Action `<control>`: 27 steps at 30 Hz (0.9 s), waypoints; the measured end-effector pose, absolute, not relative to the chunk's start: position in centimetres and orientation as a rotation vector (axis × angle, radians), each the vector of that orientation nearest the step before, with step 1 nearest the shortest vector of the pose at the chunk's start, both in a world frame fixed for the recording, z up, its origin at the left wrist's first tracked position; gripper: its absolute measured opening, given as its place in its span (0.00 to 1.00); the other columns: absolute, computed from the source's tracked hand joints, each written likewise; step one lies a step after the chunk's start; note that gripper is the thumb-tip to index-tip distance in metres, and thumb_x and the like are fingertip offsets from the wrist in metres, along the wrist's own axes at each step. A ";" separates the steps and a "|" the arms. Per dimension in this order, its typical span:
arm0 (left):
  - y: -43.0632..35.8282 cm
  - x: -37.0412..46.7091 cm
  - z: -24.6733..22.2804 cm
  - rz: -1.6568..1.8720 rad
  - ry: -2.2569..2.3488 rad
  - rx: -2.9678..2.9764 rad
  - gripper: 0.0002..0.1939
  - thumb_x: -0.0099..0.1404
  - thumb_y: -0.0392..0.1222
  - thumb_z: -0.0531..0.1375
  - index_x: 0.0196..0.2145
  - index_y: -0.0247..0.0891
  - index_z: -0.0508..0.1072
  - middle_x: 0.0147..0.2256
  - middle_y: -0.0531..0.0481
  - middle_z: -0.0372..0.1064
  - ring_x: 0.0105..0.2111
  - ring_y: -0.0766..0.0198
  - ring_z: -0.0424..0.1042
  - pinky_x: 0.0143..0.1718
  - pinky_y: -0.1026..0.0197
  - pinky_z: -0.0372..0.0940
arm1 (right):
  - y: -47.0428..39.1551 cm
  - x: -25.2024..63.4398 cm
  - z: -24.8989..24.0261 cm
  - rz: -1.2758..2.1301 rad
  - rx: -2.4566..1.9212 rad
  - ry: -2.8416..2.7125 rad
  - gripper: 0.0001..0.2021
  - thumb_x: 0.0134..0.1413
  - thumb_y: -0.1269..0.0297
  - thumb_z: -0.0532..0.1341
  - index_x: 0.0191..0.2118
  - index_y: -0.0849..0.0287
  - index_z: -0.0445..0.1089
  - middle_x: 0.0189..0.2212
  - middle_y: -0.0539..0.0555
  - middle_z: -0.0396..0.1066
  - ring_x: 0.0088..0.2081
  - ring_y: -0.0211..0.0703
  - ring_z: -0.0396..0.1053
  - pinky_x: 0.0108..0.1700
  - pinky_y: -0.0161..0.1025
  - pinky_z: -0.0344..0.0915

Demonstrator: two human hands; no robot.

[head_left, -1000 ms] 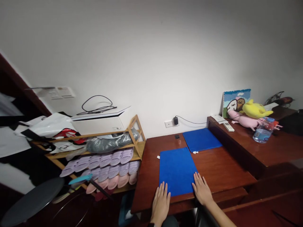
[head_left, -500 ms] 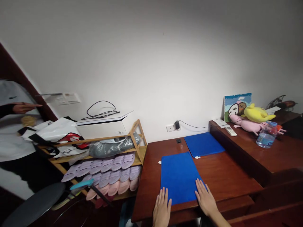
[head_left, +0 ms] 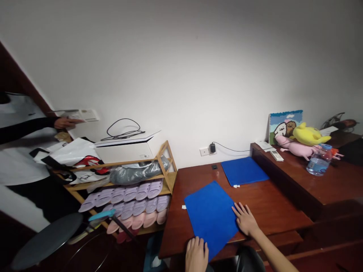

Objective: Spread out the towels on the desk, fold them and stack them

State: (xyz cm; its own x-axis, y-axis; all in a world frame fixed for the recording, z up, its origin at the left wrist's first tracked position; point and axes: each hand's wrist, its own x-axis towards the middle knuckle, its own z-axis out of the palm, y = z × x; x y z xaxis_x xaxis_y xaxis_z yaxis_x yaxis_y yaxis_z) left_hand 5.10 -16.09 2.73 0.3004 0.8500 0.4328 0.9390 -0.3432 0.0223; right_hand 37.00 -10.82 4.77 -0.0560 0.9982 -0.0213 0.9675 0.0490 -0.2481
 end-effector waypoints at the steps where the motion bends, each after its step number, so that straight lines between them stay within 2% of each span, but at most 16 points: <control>1: -15.9 5.5 3.4 -0.557 -1.647 -2.360 0.21 0.75 0.37 0.48 0.39 0.43 0.82 0.39 0.45 0.80 0.43 0.52 0.78 0.53 0.47 0.71 | -10.5 36.1 4.9 0.241 -2.117 -2.087 0.32 0.65 0.63 0.48 0.73 0.57 0.58 0.75 0.52 0.48 0.76 0.55 0.42 0.76 0.58 0.38; 3: -14.8 6.2 4.4 -0.583 -1.633 -2.444 0.21 0.75 0.36 0.48 0.40 0.44 0.81 0.41 0.46 0.80 0.45 0.54 0.78 0.53 0.49 0.72 | -10.4 33.6 3.9 0.133 -2.245 -1.889 0.32 0.66 0.62 0.47 0.73 0.64 0.57 0.74 0.59 0.49 0.75 0.60 0.45 0.75 0.61 0.41; 5: -13.0 6.7 4.9 -0.598 -1.569 -2.544 0.19 0.75 0.37 0.50 0.51 0.46 0.80 0.52 0.47 0.79 0.53 0.54 0.76 0.58 0.50 0.70 | -10.9 30.6 1.6 0.084 -2.309 -1.716 0.34 0.68 0.56 0.45 0.73 0.68 0.56 0.74 0.65 0.50 0.74 0.63 0.47 0.74 0.63 0.42; 7: -11.1 6.8 4.8 -0.557 -1.506 -2.637 0.22 0.75 0.42 0.52 0.63 0.49 0.72 0.64 0.48 0.70 0.63 0.53 0.69 0.64 0.48 0.66 | -11.6 28.2 -1.0 0.094 -2.316 -1.645 0.36 0.68 0.51 0.45 0.73 0.70 0.55 0.74 0.67 0.50 0.75 0.65 0.45 0.74 0.64 0.41; 10: -9.5 7.0 3.7 -0.413 -1.541 -2.728 0.28 0.77 0.49 0.49 0.72 0.53 0.59 0.72 0.52 0.56 0.70 0.52 0.58 0.69 0.43 0.58 | -12.1 27.3 -3.1 0.123 -2.265 -1.686 0.38 0.68 0.48 0.44 0.74 0.70 0.54 0.74 0.66 0.48 0.76 0.64 0.40 0.75 0.63 0.38; 13: -9.9 8.0 2.2 -0.349 -1.709 -2.697 0.28 0.78 0.52 0.46 0.73 0.53 0.55 0.73 0.51 0.50 0.72 0.50 0.53 0.71 0.40 0.54 | -11.0 29.3 -1.7 0.204 -2.196 -1.823 0.36 0.70 0.49 0.43 0.75 0.67 0.51 0.75 0.62 0.43 0.76 0.59 0.38 0.75 0.60 0.38; 16: -11.8 10.3 1.2 -0.361 -1.899 -2.574 0.30 0.77 0.56 0.48 0.72 0.48 0.58 0.73 0.46 0.52 0.72 0.46 0.54 0.70 0.40 0.55 | -8.8 32.5 1.8 0.366 -2.074 -2.031 0.35 0.71 0.51 0.41 0.76 0.64 0.47 0.76 0.58 0.39 0.76 0.53 0.36 0.76 0.56 0.37; 19: -13.5 12.9 1.4 -0.355 -2.003 -2.493 0.29 0.76 0.57 0.49 0.67 0.46 0.69 0.68 0.40 0.63 0.66 0.40 0.64 0.65 0.39 0.61 | -7.0 34.9 4.4 0.463 -1.972 -2.202 0.33 0.69 0.54 0.45 0.76 0.58 0.48 0.76 0.55 0.38 0.77 0.51 0.35 0.76 0.55 0.35; 22: -13.6 14.0 2.5 -0.417 -1.974 -2.486 0.26 0.77 0.53 0.47 0.62 0.49 0.75 0.62 0.43 0.72 0.61 0.44 0.70 0.64 0.41 0.62 | -6.7 35.1 4.6 0.401 -2.122 -2.062 0.33 0.69 0.58 0.45 0.76 0.58 0.47 0.77 0.56 0.38 0.77 0.51 0.35 0.76 0.55 0.35; 24: -12.5 13.6 3.3 -0.474 -1.843 -2.560 0.25 0.77 0.52 0.47 0.66 0.52 0.70 0.66 0.48 0.68 0.65 0.48 0.65 0.68 0.44 0.58 | -7.4 34.4 3.4 0.350 -2.233 -1.913 0.33 0.71 0.55 0.41 0.76 0.62 0.45 0.77 0.57 0.39 0.77 0.51 0.35 0.76 0.54 0.38; 27: -10.2 11.9 4.0 -0.449 -1.694 -2.692 0.27 0.77 0.52 0.47 0.71 0.56 0.59 0.72 0.54 0.55 0.71 0.52 0.56 0.71 0.44 0.52 | -8.4 33.8 1.5 0.311 -2.247 -1.883 0.35 0.72 0.49 0.38 0.76 0.63 0.44 0.77 0.56 0.38 0.77 0.51 0.37 0.76 0.54 0.38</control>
